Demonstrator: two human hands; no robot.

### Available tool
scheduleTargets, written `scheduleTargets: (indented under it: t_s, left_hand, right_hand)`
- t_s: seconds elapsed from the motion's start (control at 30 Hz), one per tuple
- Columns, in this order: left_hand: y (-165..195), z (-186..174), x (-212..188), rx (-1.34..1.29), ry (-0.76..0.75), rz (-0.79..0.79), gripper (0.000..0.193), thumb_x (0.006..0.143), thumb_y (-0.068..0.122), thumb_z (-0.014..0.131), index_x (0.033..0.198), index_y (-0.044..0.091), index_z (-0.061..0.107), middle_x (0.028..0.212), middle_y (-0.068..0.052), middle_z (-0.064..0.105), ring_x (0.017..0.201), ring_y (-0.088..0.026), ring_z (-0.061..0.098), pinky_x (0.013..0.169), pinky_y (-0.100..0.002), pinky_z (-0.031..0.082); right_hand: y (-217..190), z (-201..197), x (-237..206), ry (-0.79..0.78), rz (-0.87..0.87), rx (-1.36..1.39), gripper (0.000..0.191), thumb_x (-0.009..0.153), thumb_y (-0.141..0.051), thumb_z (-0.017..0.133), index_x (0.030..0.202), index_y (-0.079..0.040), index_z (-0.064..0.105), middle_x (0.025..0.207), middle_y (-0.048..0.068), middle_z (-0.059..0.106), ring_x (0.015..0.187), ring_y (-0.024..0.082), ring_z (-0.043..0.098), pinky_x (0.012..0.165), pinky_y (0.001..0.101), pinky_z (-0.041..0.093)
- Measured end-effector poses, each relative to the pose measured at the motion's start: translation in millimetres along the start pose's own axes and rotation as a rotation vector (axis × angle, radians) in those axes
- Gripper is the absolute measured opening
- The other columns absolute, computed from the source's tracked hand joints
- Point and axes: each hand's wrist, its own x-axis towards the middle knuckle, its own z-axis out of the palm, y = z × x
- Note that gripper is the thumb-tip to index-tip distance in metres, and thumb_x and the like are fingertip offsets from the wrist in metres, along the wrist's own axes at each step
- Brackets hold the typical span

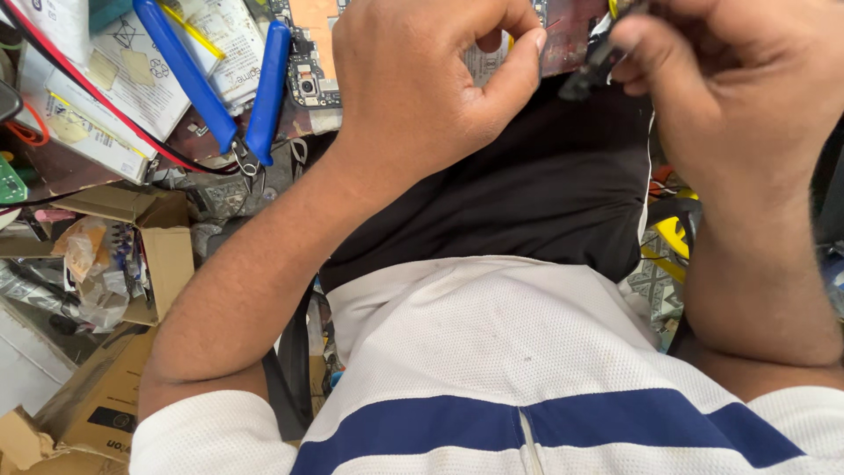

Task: The person solders a small wire onto a mobile phone motherboard using a soldering iron and solder wire. They then pick up a small circuit board, connect a wire to it, and solder the connection. The person works at a cluttered repair bench with various tools and electronic parts visible.

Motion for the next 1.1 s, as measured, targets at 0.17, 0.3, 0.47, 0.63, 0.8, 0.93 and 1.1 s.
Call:
scheduleTargets:
  t_s: [0.17,0.3,0.47,0.63,0.8,0.93,1.1]
  left_hand:
    - [-0.4,2.5,0.5,-0.028,-0.003,-0.054,0.006,0.087,0.017,0.077,0.084,0.013,0.074,0.061,0.004,0.060,0.049,-0.011,0.055,0.050,-0.031,0.039]
    - [0.1,2.4,1.2,-0.022,-0.004,-0.035,0.006,0.086,0.016,0.078,0.083,0.013,0.074,0.061,0.004,0.060,0.049,-0.012,0.055,0.050,-0.031,0.038]
    - [0.2,-0.4,-0.3,-0.047,-0.046,-0.045,0.002,0.087,0.015,0.076,0.089,0.015,0.075,0.068,0.004,0.064,0.056,-0.012,0.058,0.055,-0.031,0.040]
    - [-1.5,-1.2,-2.6,-0.018,-0.072,0.019,0.004,0.091,0.015,0.077,0.093,0.015,0.075,0.073,0.004,0.065,0.061,-0.014,0.059,0.060,-0.035,0.040]
    - [-3.5,-1.3,-2.3,-0.004,-0.086,0.054,0.005,0.092,0.015,0.079,0.093,0.016,0.074,0.075,0.005,0.066,0.062,-0.014,0.058,0.060,-0.034,0.040]
    - [-3.7,-1.0,-0.7,-0.009,-0.070,0.070,0.005,0.091,0.014,0.079,0.092,0.016,0.074,0.074,0.004,0.065,0.061,-0.014,0.058,0.059,-0.033,0.039]
    - [-2.6,-1.8,0.8,-0.018,-0.092,0.054,0.005,0.092,0.015,0.080,0.093,0.016,0.075,0.074,0.004,0.065,0.061,-0.014,0.058,0.058,-0.033,0.039]
  right_hand:
    - [8.1,11.5,10.8,0.064,-0.094,-0.214,0.011,0.116,0.013,0.061,0.112,0.009,0.071,0.098,0.013,0.074,0.088,0.015,0.074,0.075,0.0213,0.057]
    - [2.1,11.3,11.6,0.080,-0.225,-0.439,0.013,0.111,0.011,0.061,0.110,0.006,0.073,0.094,0.012,0.074,0.085,0.013,0.075,0.071,0.0226,0.054]
    - [-7.4,13.0,0.9,0.054,-0.025,-0.143,0.012,0.111,0.009,0.064,0.120,0.011,0.072,0.095,0.013,0.072,0.079,0.012,0.072,0.066,0.0193,0.053]
    - [-12.6,19.0,5.0,-0.018,0.020,0.021,0.008,0.115,0.012,0.068,0.123,0.011,0.071,0.098,0.014,0.073,0.072,0.009,0.067,0.059,0.0163,0.052]
    - [-22.9,24.6,16.2,0.001,0.153,0.092,0.005,0.113,0.004,0.071,0.117,0.006,0.072,0.096,0.010,0.073,0.065,0.006,0.065,0.052,0.0151,0.050]
    - [-23.7,25.4,20.7,-0.003,0.109,0.103,0.005,0.113,0.004,0.070,0.117,0.007,0.070,0.098,0.012,0.073,0.067,0.006,0.066,0.053,0.0147,0.051]
    - [-17.4,24.8,18.9,-0.033,0.087,0.105,0.002,0.114,0.007,0.069,0.114,0.009,0.070,0.097,0.014,0.073,0.071,0.008,0.067,0.056,0.0153,0.053]
